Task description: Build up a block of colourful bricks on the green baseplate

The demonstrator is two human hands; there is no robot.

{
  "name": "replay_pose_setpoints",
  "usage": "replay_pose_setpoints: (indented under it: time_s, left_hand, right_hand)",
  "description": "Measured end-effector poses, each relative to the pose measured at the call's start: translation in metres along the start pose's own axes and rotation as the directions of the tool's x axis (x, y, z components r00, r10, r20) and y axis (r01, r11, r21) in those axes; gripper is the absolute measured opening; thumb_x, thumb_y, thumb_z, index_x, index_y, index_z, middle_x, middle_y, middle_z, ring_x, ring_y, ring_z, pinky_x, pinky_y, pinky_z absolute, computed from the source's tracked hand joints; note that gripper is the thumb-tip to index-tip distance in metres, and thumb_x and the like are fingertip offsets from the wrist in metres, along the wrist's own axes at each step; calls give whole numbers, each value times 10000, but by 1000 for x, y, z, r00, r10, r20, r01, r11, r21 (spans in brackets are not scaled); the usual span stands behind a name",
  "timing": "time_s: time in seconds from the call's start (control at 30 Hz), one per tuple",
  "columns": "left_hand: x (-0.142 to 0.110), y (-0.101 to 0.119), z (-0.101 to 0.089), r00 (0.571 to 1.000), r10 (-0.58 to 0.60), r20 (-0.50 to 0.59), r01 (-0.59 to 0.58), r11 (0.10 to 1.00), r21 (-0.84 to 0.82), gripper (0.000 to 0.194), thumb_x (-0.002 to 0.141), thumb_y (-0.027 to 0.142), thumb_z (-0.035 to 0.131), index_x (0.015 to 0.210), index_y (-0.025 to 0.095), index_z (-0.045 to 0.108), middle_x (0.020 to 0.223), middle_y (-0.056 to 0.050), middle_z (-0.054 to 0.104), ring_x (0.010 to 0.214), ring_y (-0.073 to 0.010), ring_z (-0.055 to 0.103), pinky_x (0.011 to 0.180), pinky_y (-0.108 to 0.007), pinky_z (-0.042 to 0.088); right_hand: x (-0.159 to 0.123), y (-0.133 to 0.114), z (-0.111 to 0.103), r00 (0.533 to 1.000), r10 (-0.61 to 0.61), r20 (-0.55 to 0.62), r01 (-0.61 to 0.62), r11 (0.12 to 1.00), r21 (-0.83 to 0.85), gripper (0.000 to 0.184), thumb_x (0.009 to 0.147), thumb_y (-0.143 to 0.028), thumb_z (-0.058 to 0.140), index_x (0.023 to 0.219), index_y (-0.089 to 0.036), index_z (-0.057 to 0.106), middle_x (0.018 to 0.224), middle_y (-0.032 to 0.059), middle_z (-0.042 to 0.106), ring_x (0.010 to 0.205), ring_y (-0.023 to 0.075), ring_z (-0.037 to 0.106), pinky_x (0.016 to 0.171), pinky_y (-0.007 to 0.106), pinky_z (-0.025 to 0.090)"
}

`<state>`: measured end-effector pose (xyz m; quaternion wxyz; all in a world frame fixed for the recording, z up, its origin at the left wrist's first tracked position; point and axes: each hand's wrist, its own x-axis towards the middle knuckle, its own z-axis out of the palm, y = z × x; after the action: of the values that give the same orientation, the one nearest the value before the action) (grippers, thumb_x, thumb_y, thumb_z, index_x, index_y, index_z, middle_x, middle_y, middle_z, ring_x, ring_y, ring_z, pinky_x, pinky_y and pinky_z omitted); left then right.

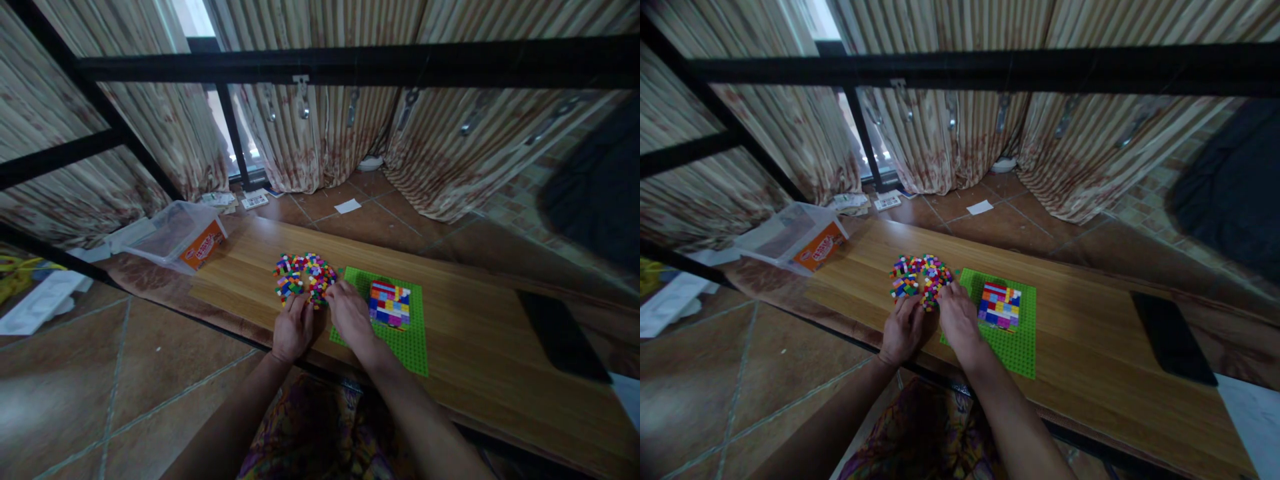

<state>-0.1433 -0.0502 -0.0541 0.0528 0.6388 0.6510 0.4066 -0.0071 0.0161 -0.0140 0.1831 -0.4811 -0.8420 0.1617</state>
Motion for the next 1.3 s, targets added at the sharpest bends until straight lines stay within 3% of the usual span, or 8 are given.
replay_pose_setpoints:
  time_s: [0.23, 0.43, 0.7, 0.87, 0.97, 1.07, 1.2, 1.3]
  left_hand:
    - [-10, 9, -12, 983, 170, 76, -157, 975, -156, 298, 920, 201, 457, 1209, 196, 528, 1089, -93, 609, 1042, -171, 591, 905, -315, 523]
    - [-14, 20, -12, 980, 150, 134, -122, 973, -198, 270, 917, 181, 456, 1169, 169, 551, 1043, -88, 656, 961, -150, 634, 852, -272, 539]
    - [-17, 43, -9, 993, -48, 107, 75, 962, -264, 182, 904, 206, 491, 1025, 191, 626, 934, -41, 703, 860, -137, 666, 795, -243, 529]
    - [-21, 58, -6, 972, -187, 143, 225, 915, -334, 165, 896, 225, 497, 944, 191, 651, 868, -31, 702, 796, -135, 660, 751, -236, 518]
    - [-19, 63, -6, 936, -288, 203, 347, 851, -394, 176, 887, 247, 498, 908, 189, 663, 854, -36, 698, 782, -144, 651, 721, -242, 514]
    - [-15, 66, -8, 861, -347, 372, 503, 689, -522, 162, 858, 288, 537, 853, 171, 649, 748, -24, 664, 680, -135, 627, 626, -229, 502]
    - [-11, 69, -15, 729, -290, 619, 678, 425, -600, 215, 820, 369, 593, 841, 155, 608, 620, 11, 596, 546, -107, 569, 543, -215, 475]
    - [-11, 70, -17, 709, -284, 645, 701, 373, -607, 253, 812, 402, 600, 884, 160, 587, 623, 18, 591, 542, -107, 563, 540, -222, 475]
  right_hand:
    - [-34, -16, -10, 1000, 5, 20, -13, 914, 405, 135, 904, -147, 509, 866, -208, 623, 851, 23, 668, 783, 160, 622, 730, 268, 445]
    - [-42, -13, -9, 996, 86, 30, -90, 871, 483, 156, 875, -127, 520, 893, -200, 658, 882, 40, 692, 817, 175, 635, 768, 286, 462]
    - [-54, -13, -2, 979, 190, -77, -144, 906, 398, 180, 860, -147, 492, 833, -196, 663, 827, 54, 693, 768, 194, 638, 717, 298, 458]
    - [-63, -14, 0, 953, 277, -124, -200, 880, 430, 190, 867, -186, 486, 820, -213, 668, 825, 47, 701, 757, 187, 645, 712, 289, 455]
    - [-68, -12, -4, 944, 309, -119, -224, 861, 457, 182, 865, -212, 496, 822, -203, 673, 815, 51, 699, 759, 193, 647, 716, 293, 457]
    - [-75, -8, -13, 956, 282, -84, -199, 830, 520, 175, 870, -247, 508, 832, -202, 672, 798, 36, 691, 742, 177, 643, 694, 277, 462]
    - [-87, -1, -27, 976, 219, -19, -166, 791, 589, 172, 885, -271, 512, 844, -220, 671, 797, 7, 683, 738, 149, 635, 689, 252, 467]
    - [-97, 5, -35, 975, 223, -1, -175, 766, 618, 176, 891, -320, 525, 882, -228, 675, 822, 5, 686, 737, 147, 635, 691, 255, 480]
